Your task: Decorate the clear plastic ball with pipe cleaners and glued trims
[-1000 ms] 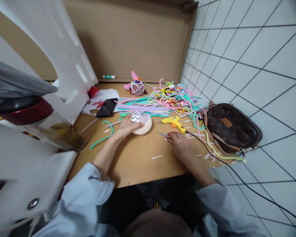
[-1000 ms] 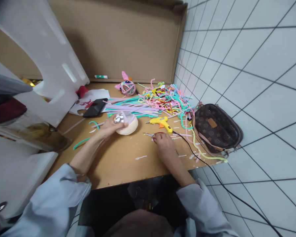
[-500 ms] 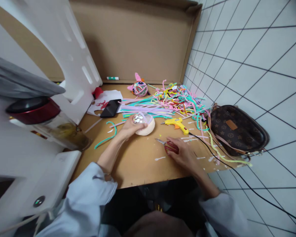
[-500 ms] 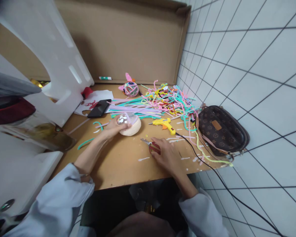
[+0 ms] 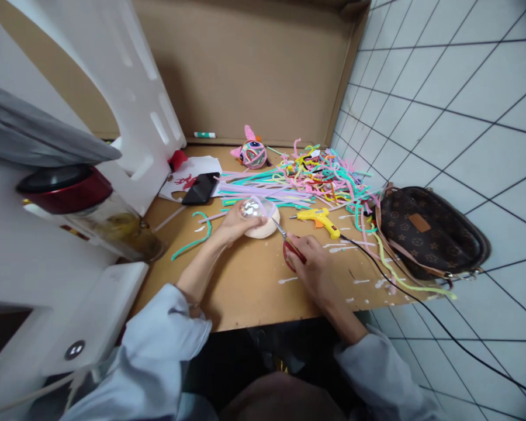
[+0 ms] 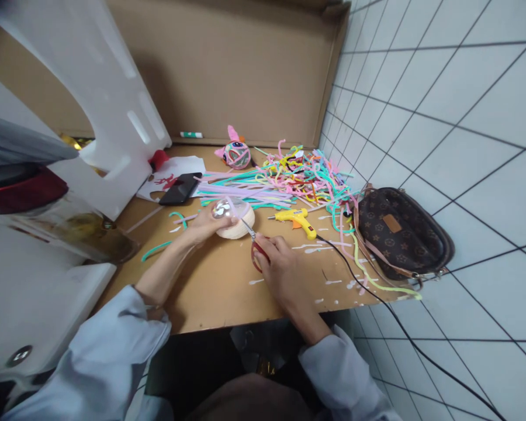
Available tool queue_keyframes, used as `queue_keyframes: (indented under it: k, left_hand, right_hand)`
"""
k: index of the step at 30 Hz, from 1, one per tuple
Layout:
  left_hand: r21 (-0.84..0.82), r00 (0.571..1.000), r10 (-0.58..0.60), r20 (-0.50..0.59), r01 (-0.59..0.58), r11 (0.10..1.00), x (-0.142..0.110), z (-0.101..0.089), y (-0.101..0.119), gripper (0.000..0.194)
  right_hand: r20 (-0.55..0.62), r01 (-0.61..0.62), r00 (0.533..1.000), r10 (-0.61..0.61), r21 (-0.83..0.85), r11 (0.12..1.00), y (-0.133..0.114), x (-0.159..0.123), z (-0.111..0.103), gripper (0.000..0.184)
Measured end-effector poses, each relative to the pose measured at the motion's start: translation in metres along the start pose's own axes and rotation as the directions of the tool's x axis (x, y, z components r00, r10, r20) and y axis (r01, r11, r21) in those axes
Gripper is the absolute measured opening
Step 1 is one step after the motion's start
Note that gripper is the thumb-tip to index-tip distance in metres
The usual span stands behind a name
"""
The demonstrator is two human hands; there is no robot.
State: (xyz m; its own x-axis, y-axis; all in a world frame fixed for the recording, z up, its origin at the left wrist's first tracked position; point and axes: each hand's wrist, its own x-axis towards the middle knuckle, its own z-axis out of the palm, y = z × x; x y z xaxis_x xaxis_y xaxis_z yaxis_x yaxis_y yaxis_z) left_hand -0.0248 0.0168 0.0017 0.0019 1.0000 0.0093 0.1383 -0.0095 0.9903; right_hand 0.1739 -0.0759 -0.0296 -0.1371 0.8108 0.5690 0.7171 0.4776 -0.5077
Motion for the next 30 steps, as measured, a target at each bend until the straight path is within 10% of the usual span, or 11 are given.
queue_keyframes:
  k: [18,30]
  left_hand:
    - [0.011,0.999,0.025,0.027,-0.025,1.000,0.001,-0.001,-0.001,0.059]
    - [-0.016,1.000,0.026,0.011,-0.026,1.000,0.002,0.001,0.000,0.060]
  right_hand:
    - [0.053,0.071,0.997,-0.061,-0.215,0.974,0.005,0.012,0.006,0.029]
    - [0.151,0.280,0.960,-0.236,-0.551,0.786,-0.002,-0.007,0.017,0.038]
